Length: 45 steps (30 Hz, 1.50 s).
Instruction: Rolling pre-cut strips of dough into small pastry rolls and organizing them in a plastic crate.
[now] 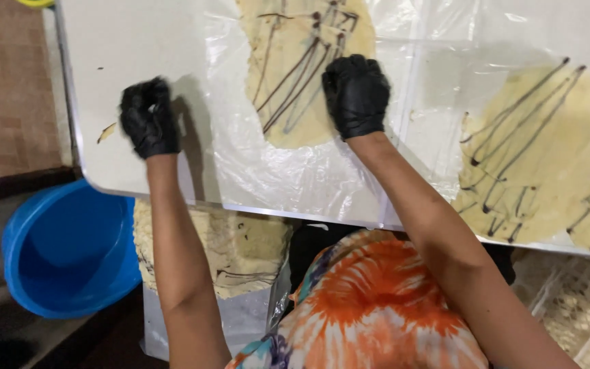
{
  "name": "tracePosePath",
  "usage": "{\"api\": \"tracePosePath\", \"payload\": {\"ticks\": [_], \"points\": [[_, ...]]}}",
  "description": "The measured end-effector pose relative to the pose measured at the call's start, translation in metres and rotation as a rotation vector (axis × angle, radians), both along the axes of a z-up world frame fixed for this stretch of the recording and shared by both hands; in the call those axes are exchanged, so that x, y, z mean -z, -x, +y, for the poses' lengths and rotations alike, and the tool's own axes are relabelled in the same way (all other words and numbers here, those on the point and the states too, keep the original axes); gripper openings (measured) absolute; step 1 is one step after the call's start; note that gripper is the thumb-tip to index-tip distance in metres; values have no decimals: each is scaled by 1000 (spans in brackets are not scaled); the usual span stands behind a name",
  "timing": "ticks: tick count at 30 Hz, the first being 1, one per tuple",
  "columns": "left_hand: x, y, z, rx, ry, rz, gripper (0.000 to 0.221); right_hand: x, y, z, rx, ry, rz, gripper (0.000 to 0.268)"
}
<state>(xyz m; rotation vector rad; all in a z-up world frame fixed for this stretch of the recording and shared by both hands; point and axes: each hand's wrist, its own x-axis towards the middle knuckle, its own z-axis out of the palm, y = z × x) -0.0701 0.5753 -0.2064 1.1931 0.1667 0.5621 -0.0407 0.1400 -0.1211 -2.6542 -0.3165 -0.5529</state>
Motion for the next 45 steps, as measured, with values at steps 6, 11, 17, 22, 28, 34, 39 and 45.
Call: {"api": "tracePosePath", "payload": {"ticks": [6,11,17,22,28,34,39,45], "points": [[-91,42,0,-134,-662,455,35,-5,2,0,1,-5,-33,7],[-155,20,-38,-234,-1432,1033,66,-3,4,8,12,-281,80,5],[-116,-19,-97,-63,-1788,371,53,1,0,16,18,-525,117,36],[-135,-73,-226,556,-1777,349,82,-14,10,22,-224,-591,112,32],[-89,-104,-214,699,-1668,-221,31,-14,15,21,-298,-500,-8,25],[-118,-57,-177,493,-1692,-623,30,-5,26,6,-236,-380,134,44],[-86,-1,-138,243,-1951,-583,38,3,55,-6,-222,2,114,35],[-205,90,-129,662,-1807,-34,55,-75,123,8,-368,-217,355,19]]}}
